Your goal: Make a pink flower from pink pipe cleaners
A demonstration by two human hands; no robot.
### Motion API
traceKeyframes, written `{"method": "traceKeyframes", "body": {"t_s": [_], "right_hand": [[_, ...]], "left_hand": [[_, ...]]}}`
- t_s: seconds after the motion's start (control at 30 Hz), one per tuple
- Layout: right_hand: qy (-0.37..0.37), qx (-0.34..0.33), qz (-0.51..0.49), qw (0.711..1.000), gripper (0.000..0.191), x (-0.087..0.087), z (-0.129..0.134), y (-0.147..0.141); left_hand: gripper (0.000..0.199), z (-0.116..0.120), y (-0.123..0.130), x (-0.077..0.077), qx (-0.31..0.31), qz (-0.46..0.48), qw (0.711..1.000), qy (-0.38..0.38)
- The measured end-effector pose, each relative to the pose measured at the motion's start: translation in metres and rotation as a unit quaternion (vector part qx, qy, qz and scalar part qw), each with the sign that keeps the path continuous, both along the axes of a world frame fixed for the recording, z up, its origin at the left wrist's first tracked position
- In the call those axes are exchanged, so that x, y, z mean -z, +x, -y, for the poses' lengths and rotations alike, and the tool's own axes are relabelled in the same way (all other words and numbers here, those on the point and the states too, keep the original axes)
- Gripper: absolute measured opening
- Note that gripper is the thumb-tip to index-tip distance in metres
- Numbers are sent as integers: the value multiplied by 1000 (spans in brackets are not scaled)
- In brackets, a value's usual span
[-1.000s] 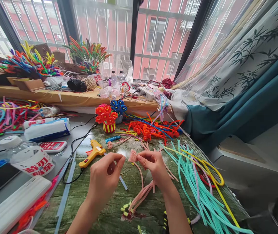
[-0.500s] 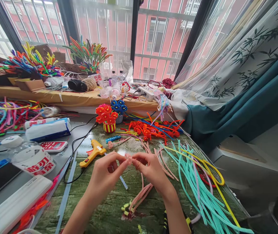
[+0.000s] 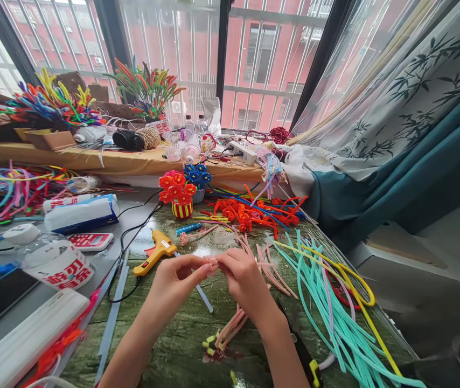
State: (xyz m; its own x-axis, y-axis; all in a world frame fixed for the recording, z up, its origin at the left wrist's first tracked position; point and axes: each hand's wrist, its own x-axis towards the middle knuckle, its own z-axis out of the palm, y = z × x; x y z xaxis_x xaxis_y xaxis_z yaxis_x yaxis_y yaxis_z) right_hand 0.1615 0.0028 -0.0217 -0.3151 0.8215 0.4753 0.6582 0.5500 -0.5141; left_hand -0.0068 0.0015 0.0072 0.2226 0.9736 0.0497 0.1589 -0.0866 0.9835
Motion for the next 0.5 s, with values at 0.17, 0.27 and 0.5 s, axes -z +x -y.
{"method": "traceKeyframes", "body": {"t_s": [0.17,0.27,0.5], "right_hand": [[15,0,2,1000,25,0,-1,2],[37,19,27,999,24,0,-1,3],[79,28,87,993,21,-1,0,4]], "left_hand": [[25,0,0,-1,2,-14,1000,13],[26,1,1,0,-12,-43,998,33],[28,1,1,-2,-4,-37,999,23]]}}
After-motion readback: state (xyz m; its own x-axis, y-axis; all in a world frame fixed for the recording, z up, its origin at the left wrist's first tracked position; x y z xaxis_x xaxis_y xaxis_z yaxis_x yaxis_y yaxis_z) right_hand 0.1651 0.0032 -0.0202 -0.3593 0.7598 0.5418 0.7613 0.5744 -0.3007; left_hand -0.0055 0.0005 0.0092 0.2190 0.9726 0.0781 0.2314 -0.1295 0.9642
